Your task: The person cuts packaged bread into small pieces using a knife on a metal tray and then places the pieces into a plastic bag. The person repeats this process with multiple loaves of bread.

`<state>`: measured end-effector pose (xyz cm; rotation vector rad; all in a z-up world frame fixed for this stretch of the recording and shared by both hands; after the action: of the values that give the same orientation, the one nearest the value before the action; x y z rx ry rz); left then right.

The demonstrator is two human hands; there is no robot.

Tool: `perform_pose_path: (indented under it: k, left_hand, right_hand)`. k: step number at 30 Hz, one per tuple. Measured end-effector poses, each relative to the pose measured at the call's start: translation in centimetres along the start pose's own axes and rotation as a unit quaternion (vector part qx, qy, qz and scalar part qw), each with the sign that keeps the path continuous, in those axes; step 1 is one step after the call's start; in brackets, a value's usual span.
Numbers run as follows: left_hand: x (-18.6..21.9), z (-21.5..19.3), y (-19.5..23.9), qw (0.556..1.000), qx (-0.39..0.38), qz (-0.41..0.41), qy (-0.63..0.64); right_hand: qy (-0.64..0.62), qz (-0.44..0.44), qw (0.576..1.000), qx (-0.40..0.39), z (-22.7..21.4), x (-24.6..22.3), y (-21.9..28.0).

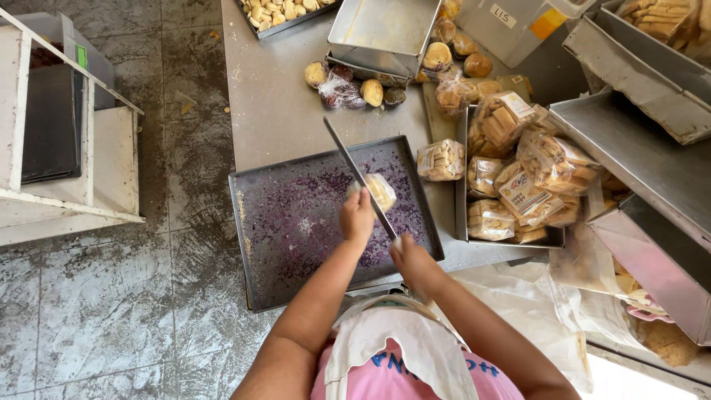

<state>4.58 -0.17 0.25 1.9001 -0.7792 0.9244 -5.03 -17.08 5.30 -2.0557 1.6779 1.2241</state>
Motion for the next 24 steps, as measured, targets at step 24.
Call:
perform_pose_path:
  k: [24]
  left_hand:
    - [-1.9, -0.7, 2.2, 0.947, -0.053, 0.315, 0.039]
  right_hand:
    - [-0.174, 0.076, 0.978, -0.084, 1.8, 2.2, -0.5]
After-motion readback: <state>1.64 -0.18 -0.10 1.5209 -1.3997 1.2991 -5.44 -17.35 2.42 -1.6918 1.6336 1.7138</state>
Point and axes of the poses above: each hand's wrist, its own y-axis away from the middle knuckle, its own z-axis out of the palm, x = y × z, the point moved 8 cm from there along -y, towards the middle knuckle, and after that the axes turned 14 degrees about -z, right-handed, at the moved point
